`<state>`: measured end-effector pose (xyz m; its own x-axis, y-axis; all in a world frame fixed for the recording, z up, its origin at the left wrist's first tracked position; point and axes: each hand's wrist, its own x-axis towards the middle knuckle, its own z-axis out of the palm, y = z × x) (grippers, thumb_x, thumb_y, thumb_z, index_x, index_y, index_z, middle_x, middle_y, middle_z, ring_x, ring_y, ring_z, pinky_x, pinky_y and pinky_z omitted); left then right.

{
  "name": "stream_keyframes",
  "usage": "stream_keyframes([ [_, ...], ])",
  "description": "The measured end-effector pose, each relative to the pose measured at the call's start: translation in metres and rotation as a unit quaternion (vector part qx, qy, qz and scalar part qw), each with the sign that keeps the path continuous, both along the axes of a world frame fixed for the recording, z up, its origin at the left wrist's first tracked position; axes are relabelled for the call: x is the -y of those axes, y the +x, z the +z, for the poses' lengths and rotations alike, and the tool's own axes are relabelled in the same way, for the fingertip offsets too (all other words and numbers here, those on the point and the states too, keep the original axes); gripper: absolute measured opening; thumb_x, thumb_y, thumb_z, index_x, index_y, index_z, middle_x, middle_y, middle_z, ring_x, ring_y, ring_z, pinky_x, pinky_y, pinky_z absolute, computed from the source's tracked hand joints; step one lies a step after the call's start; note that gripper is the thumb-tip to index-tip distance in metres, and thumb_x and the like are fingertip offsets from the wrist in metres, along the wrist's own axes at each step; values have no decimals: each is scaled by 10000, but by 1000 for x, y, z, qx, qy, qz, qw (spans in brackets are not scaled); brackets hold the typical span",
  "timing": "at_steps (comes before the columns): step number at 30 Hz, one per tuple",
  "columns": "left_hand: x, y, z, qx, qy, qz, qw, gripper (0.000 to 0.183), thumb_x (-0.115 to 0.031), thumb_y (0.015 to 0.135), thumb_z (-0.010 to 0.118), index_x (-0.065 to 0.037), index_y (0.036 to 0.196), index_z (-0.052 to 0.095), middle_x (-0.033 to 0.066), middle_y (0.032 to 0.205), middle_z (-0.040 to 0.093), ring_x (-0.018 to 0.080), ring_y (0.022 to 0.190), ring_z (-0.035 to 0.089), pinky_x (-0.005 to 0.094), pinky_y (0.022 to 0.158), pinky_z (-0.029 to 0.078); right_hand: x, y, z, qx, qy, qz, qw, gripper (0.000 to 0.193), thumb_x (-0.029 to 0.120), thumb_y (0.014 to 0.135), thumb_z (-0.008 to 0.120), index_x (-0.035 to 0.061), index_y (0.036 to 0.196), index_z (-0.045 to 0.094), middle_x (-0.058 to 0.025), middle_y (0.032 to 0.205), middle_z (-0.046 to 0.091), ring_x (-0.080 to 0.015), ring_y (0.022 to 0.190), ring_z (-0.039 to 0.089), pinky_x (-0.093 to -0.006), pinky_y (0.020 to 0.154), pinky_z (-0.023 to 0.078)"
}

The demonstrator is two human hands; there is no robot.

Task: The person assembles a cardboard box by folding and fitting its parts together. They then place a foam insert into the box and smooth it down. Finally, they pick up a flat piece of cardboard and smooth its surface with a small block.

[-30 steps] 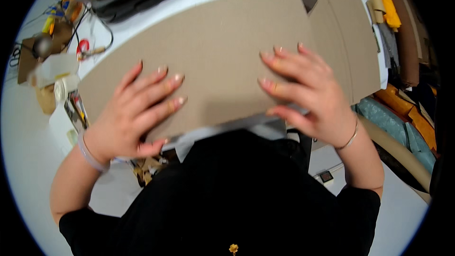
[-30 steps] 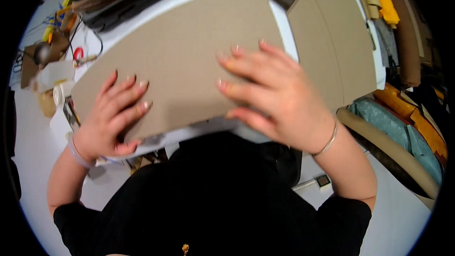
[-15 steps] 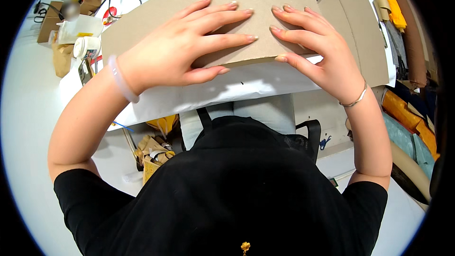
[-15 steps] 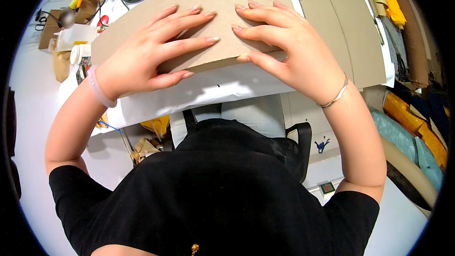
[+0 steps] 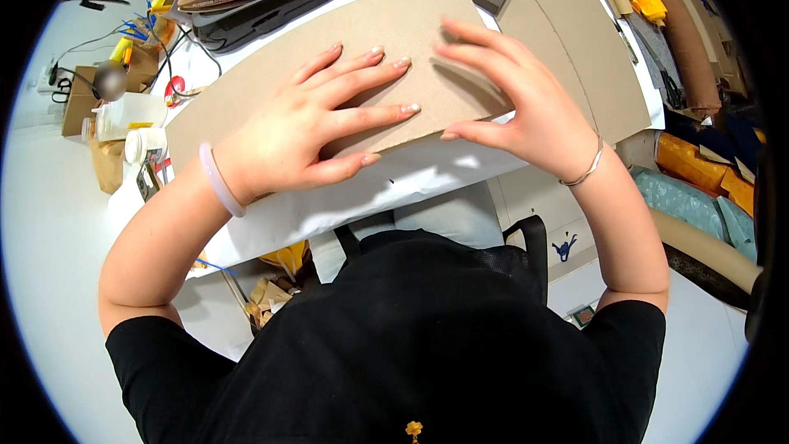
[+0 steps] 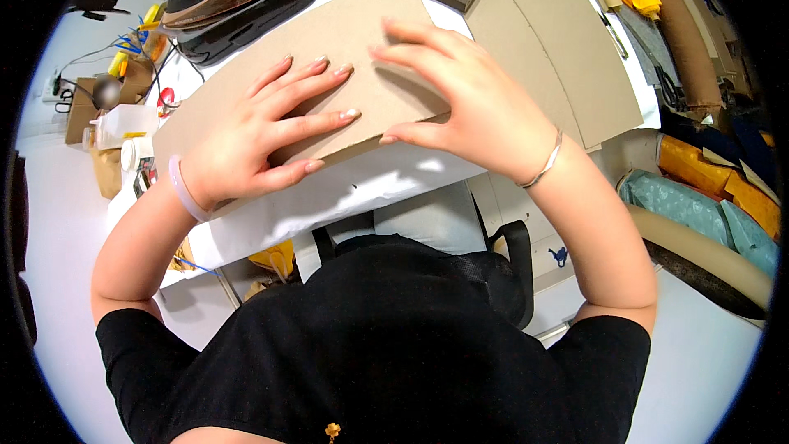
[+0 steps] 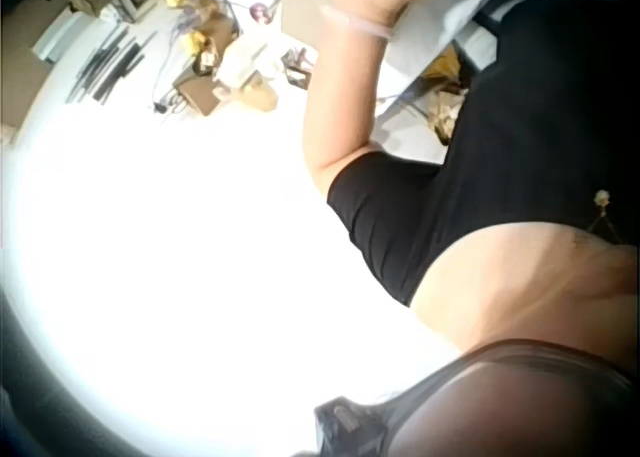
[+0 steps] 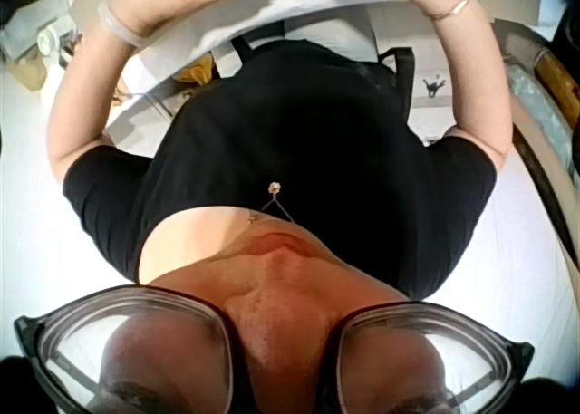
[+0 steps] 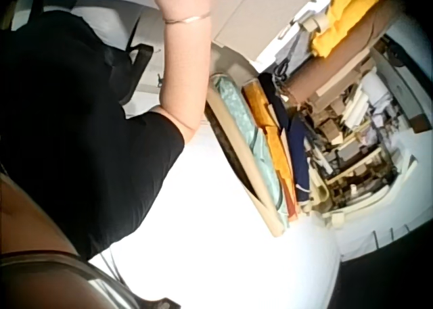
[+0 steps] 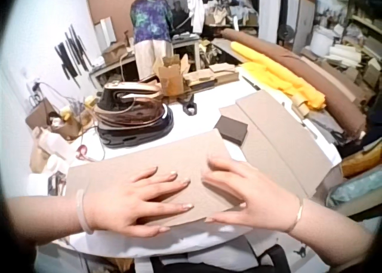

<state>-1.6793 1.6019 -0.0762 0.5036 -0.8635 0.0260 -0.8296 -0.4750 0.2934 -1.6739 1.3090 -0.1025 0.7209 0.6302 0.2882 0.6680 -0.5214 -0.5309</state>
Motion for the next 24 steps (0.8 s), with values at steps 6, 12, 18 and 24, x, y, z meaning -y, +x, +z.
stream_keyframes([
  [6, 2, 1, 4, -25, 6, 14, 1000, 530, -320, 845, 656, -226, 1364, 613, 160, 1536, 431, 381, 1429, 384, 580, 1179, 225, 10, -17, -33, -85, 147, -85, 982, 969, 262, 687, 901, 79, 1496, 400, -188, 1547, 380, -340, 1440, 367, -435, 1166, 341],
  [12, 5, 5, 5, -49, 16, 21, 998, 517, -315, 846, 655, -220, 1354, 622, 169, 1527, 438, 395, 1432, 377, 574, 1184, 208, 7, -23, -52, -167, 265, -110, 943, 953, 175, 714, 876, 66, 1517, 375, -186, 1535, 400, -308, 1426, 393, -414, 1163, 349],
  [18, 6, 5, 6, -57, 25, 22, 998, 511, -308, 846, 657, -217, 1347, 626, 168, 1526, 441, 393, 1437, 369, 566, 1188, 200, 9, -23, -42, -208, 263, -119, 935, 940, 162, 729, 863, 74, 1522, 366, -173, 1501, 431, -298, 1378, 447, -411, 1140, 375],
  [24, 6, 6, 8, -56, 27, 19, 998, 509, -305, 839, 661, -218, 1339, 631, 161, 1526, 443, 390, 1429, 380, 558, 1188, 207, 12, -23, -26, -243, 232, -121, 934, 889, 143, 783, 819, 35, 1528, 347, -155, 1551, 386, -267, 1433, 380, -402, 1188, 294],
])
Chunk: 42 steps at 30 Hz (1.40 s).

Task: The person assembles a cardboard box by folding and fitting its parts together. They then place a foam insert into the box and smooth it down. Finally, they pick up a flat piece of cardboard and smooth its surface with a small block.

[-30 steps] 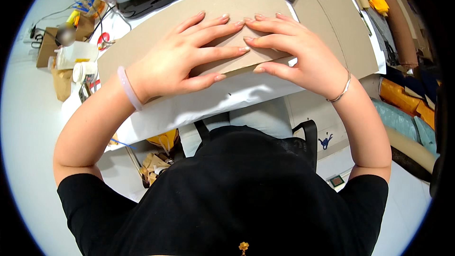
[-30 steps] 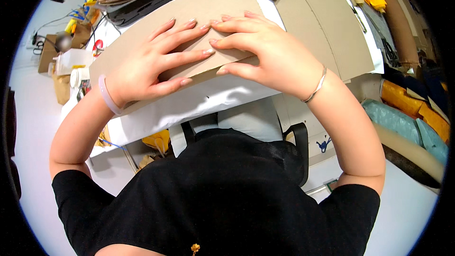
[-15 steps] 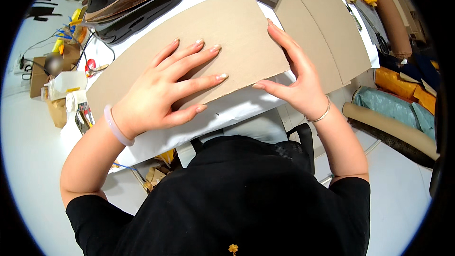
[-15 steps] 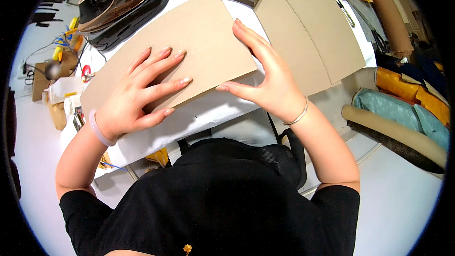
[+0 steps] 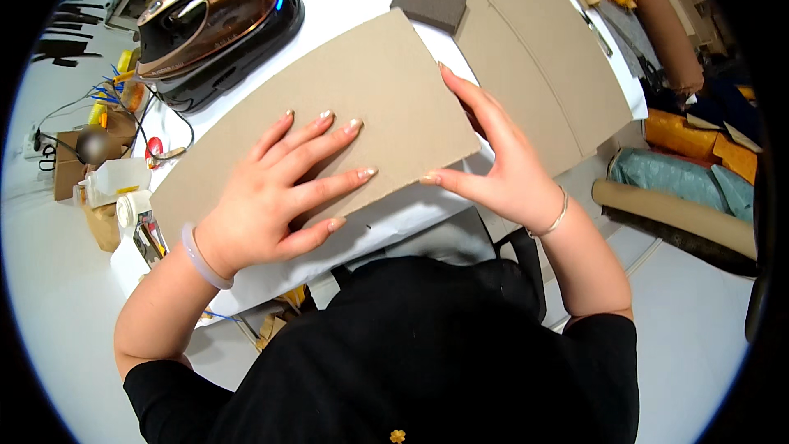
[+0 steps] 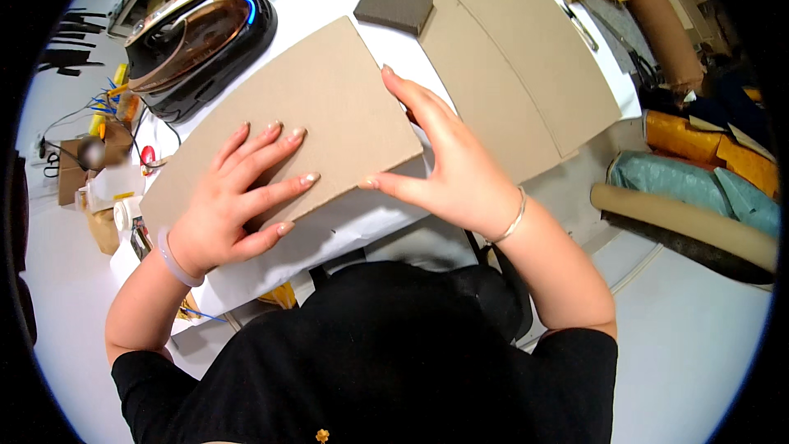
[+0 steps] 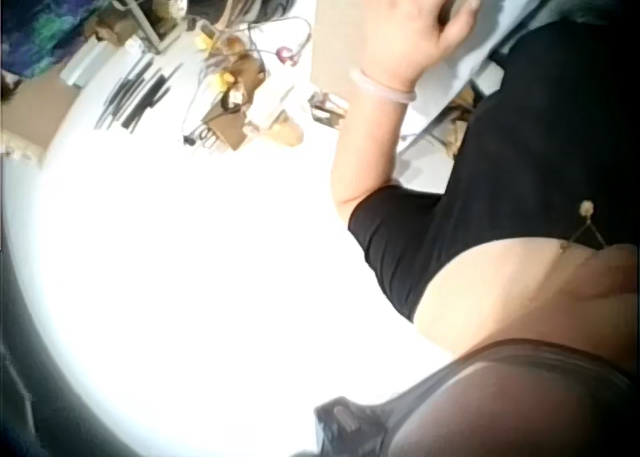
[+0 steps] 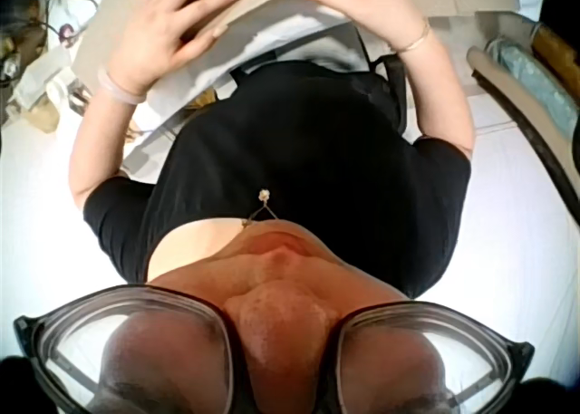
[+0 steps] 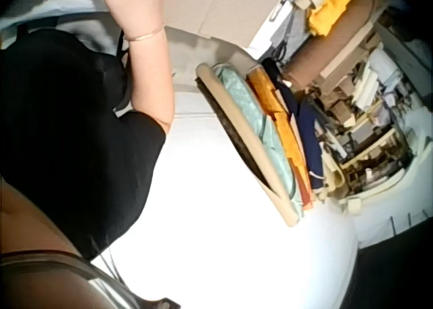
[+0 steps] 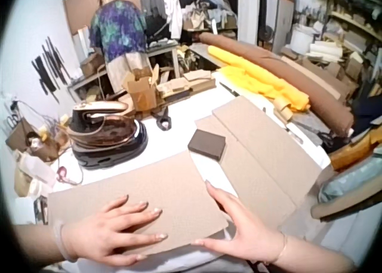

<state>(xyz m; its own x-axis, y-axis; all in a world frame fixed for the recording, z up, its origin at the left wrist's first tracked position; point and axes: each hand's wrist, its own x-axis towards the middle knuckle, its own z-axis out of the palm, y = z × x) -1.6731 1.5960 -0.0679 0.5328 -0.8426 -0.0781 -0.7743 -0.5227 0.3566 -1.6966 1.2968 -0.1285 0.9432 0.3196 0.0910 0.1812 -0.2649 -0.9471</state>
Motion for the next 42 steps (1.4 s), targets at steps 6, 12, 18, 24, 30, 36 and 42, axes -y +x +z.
stream_keyframes([
  [6, -3, 1, 2, 9, -6, -1, 1000, 555, -354, 856, 654, -165, 1374, 593, 130, 1515, 461, 351, 1410, 413, 549, 1183, 226, 35, 66, 10, 108, -87, -35, 990, 571, 301, 942, 661, 102, 1448, 490, -166, 1509, 440, -316, 1407, 410, -413, 1162, 327],
  [12, -1, 16, 3, 47, 2, -27, 999, 490, -281, 938, 611, -118, 1398, 562, 71, 1460, 526, 263, 1317, 506, 488, 1141, 312, 17, 153, -20, 270, -411, -40, 870, 561, 296, 882, 717, 193, 1404, 539, -194, 1484, 441, -388, 1305, 473, -444, 1116, 372],
  [18, -7, 20, -5, 30, -36, -27, 999, 466, -229, 911, 638, -141, 1367, 589, 67, 1461, 525, 257, 1328, 495, 490, 1146, 306, 11, 176, -31, 224, -411, -12, 884, 425, 222, 877, 704, 201, 1297, 638, -180, 1400, 501, -368, 1259, 503, -437, 1102, 379],
  [24, -1, 30, -2, -2, -49, 10, 999, 378, -273, 899, 642, -256, 1276, 663, 222, 1505, 428, 434, 1388, 402, 609, 1140, 271, 12, 178, -34, 186, -321, -65, 926, 394, 224, 891, 693, 171, 1280, 657, -173, 1317, 548, -304, 1197, 537, -392, 1078, 394],
  [30, -4, 31, -6, -14, -33, 20, 999, 359, -300, 883, 647, -288, 1240, 680, 246, 1514, 408, 457, 1395, 388, 621, 1147, 246, -8, 143, 27, -67, 55, -57, 995, 417, 207, 944, 661, 136, 1354, 627, -45, 1122, 570, -115, 1019, 517, -247, 938, 422],
  [36, -1, 34, -2, -24, -21, 18, 999, 350, -299, 866, 652, -285, 1213, 697, 245, 1517, 408, 452, 1403, 384, 615, 1152, 238, -14, 139, -6, -119, 78, -68, 988, 399, 211, 970, 642, 159, 1366, 625, -7, 1122, 567, -74, 915, 519, -218, 854, 440],
  [42, -1, 35, -2, -16, -18, 18, 1000, 342, -279, 858, 648, -272, 1194, 710, 244, 1516, 411, 451, 1403, 387, 613, 1150, 245, -19, 137, -11, -135, 120, -87, 980, 408, 211, 979, 625, 119, 1377, 611, 28, 991, 589, -46, 890, 503, -208, 827, 441],
])
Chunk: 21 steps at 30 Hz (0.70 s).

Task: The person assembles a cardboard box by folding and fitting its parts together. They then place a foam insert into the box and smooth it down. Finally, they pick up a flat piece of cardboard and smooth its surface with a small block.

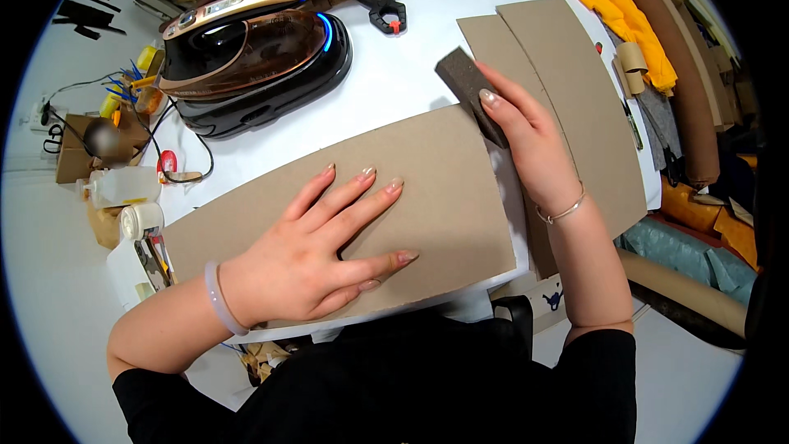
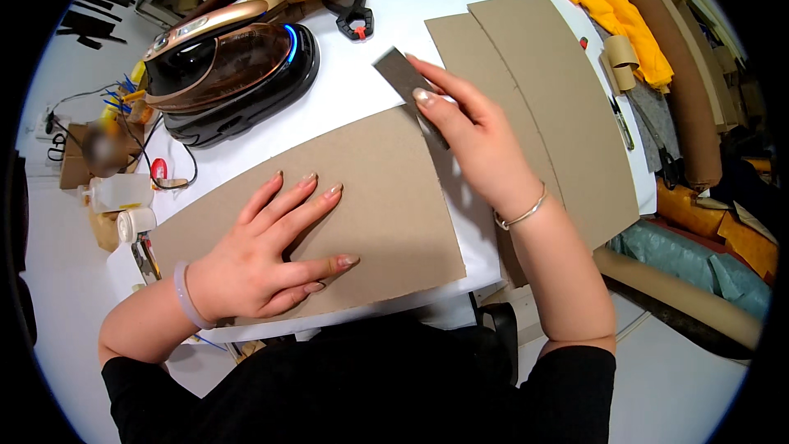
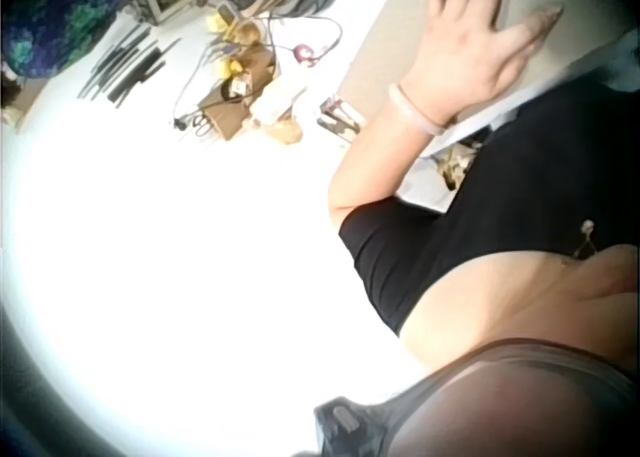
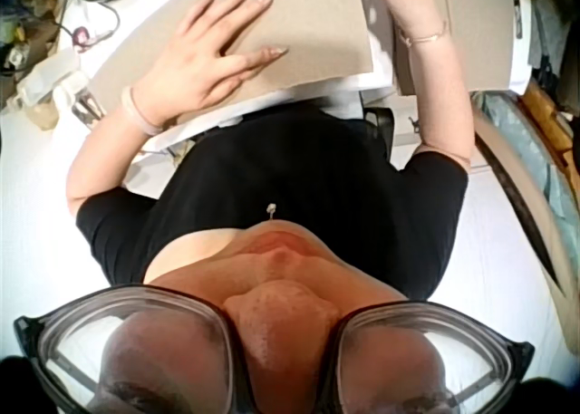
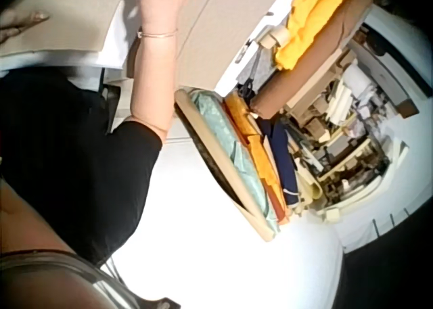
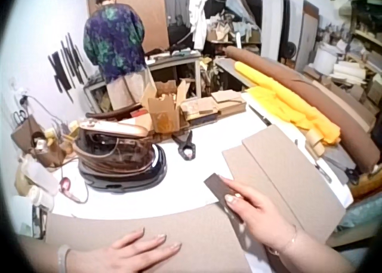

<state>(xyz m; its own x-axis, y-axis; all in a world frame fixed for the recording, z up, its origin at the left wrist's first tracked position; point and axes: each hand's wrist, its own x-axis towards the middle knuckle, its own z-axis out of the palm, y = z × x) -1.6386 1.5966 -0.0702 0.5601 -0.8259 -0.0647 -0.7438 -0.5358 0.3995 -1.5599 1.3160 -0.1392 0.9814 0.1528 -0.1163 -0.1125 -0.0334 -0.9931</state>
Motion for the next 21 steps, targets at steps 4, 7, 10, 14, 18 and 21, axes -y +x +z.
stream_keyframes([
  [4, -1, -1, -1, 10, -3, 3, 1000, 341, -280, 860, 640, -271, 1193, 711, 246, 1512, 417, 447, 1400, 392, 609, 1148, 252, -1, 0, 15, 11, 48, -10, 999, 404, 216, 986, 604, 106, 1375, 609, 0, 1131, 636, -73, 1025, 549, -226, 925, 441],
  [7, -1, -3, -2, 12, -1, -1, 1000, 339, -284, 861, 638, -271, 1192, 712, 247, 1511, 418, 445, 1396, 397, 606, 1148, 254, 0, -5, 7, -17, 9, 16, 1000, 382, 220, 984, 594, 110, 1347, 635, -15, 1177, 660, -89, 1058, 570, -237, 956, 442],
  [10, 1, -2, 0, 22, 0, -8, 1000, 338, -286, 865, 636, -271, 1194, 710, 247, 1514, 414, 446, 1394, 399, 605, 1148, 254, 21, 15, -7, -74, -3, 25, 997, 354, 217, 969, 602, 113, 1299, 676, -8, 1155, 676, -91, 1059, 573, -230, 958, 438],
  [14, -1, -3, -2, 21, 0, -3, 1000, 342, -287, 877, 629, -270, 1211, 700, 245, 1518, 407, 447, 1398, 394, 602, 1151, 252, 13, 19, 40, -43, -49, 120, 991, 416, 260, 947, 563, 85, 1311, 664, -69, 1246, 668, -139, 1142, 571, -273, 1060, 381],
  [18, 0, -4, 0, 27, 1, -5, 1000, 349, -294, 887, 629, -269, 1229, 688, 245, 1519, 405, 448, 1403, 384, 600, 1154, 250, 22, 36, 27, -34, -82, 126, 988, 390, 245, 947, 565, 95, 1287, 683, -62, 1243, 675, -137, 1145, 570, -263, 1053, 379],
  [21, 1, -4, 1, 29, 3, -8, 1000, 355, -298, 888, 633, -270, 1238, 683, 245, 1519, 403, 449, 1406, 380, 599, 1154, 249, 17, 36, 36, -18, -33, 198, 979, 378, 241, 947, 571, 123, 1287, 689, -59, 1230, 677, -134, 1141, 567, -260, 1045, 387],
])
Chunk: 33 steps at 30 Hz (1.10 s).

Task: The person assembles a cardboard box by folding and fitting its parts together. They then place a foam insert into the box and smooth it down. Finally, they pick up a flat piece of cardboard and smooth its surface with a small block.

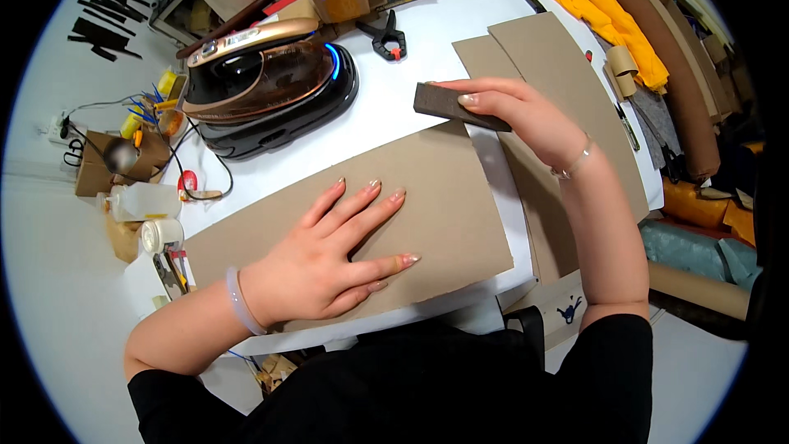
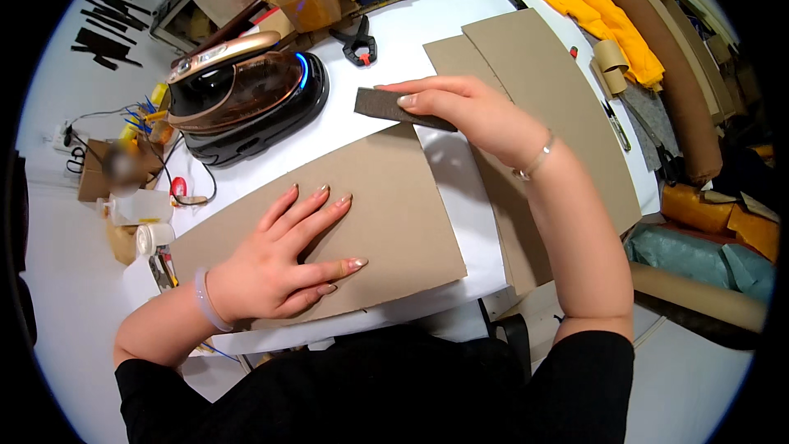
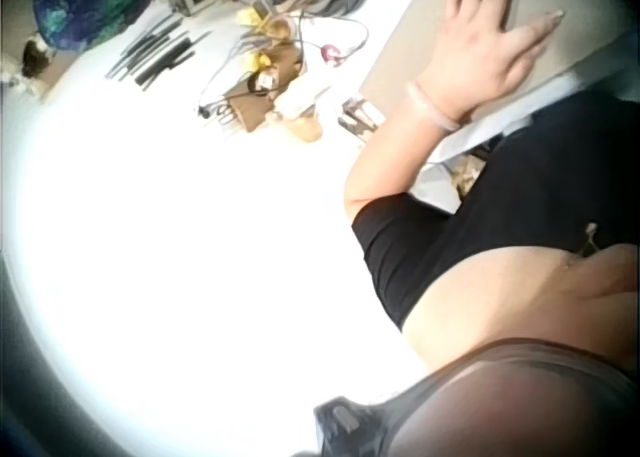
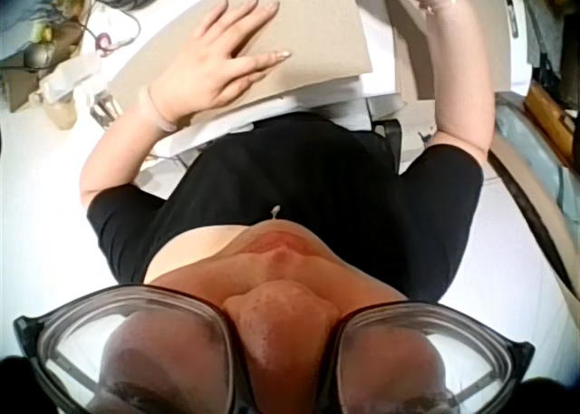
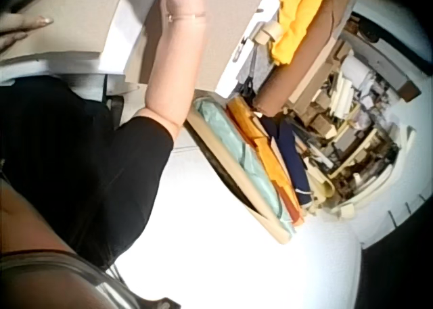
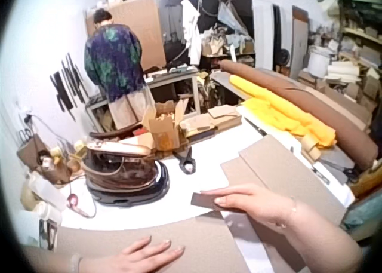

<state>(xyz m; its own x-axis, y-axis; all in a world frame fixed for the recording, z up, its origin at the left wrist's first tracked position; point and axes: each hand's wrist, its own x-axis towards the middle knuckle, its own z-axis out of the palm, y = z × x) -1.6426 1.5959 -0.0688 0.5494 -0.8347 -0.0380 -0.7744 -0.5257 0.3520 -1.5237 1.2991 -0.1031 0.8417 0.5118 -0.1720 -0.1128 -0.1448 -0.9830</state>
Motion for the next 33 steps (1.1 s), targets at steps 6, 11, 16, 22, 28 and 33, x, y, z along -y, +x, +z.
stream_keyframes([
  [6, -2, -2, -1, 4, -2, -2, 1000, 377, -292, 886, 640, -269, 1260, 673, 245, 1527, 390, 449, 1406, 379, 601, 1155, 247, -2, 14, -1, -1, -27, 22, 999, 380, 232, 950, 591, 85, 1289, 679, -55, 1190, 686, -130, 1108, 580, -258, 1012, 424],
  [11, 2, -3, 3, 7, -3, -6, 1000, 386, -280, 879, 646, -258, 1264, 672, 246, 1535, 375, 452, 1413, 365, 606, 1153, 246, 4, 21, -12, 3, -71, 20, 997, 381, 214, 948, 599, 82, 1298, 672, -61, 1244, 676, -129, 1131, 580, -275, 1032, 423],
  [16, 0, -6, 3, 4, -2, -5, 1000, 383, -267, 892, 638, -238, 1273, 667, 246, 1542, 361, 456, 1425, 338, 603, 1160, 232, -5, 14, 1, 8, -41, 66, 997, 366, 187, 950, 610, 93, 1298, 672, -63, 1289, 661, -137, 1169, 575, -289, 1041, 427],
  [22, 1, -7, 4, 7, -3, -3, 1000, 391, -250, 891, 642, -235, 1282, 661, 246, 1546, 353, 455, 1434, 323, 598, 1173, 203, -6, 10, 9, 30, -14, 86, 996, 368, 209, 956, 613, 111, 1307, 671, -68, 1288, 647, -136, 1157, 571, -273, 1034, 425],
  [28, 4, -10, 7, 14, 14, 0, 1000, 376, -272, 929, 609, -258, 1303, 643, 212, 1560, 342, 430, 1435, 330, 585, 1178, 209, 0, -15, -28, 37, 54, -136, 989, 505, 301, 1018, 565, 177, 1498, 472, -61, 1309, 572, -124, 1178, 510, -274, 1045, 390],
  [33, 5, -11, 5, 9, -2, 2, 1000, 385, -232, 891, 631, -238, 1275, 660, 228, 1556, 344, 450, 1431, 328, 596, 1178, 198, -13, -66, -17, 73, 36, -165, 983, 513, 290, 1011, 583, 207, 1502, 465, -85, 1297, 535, -156, 1132, 523, -292, 1008, 419],
])
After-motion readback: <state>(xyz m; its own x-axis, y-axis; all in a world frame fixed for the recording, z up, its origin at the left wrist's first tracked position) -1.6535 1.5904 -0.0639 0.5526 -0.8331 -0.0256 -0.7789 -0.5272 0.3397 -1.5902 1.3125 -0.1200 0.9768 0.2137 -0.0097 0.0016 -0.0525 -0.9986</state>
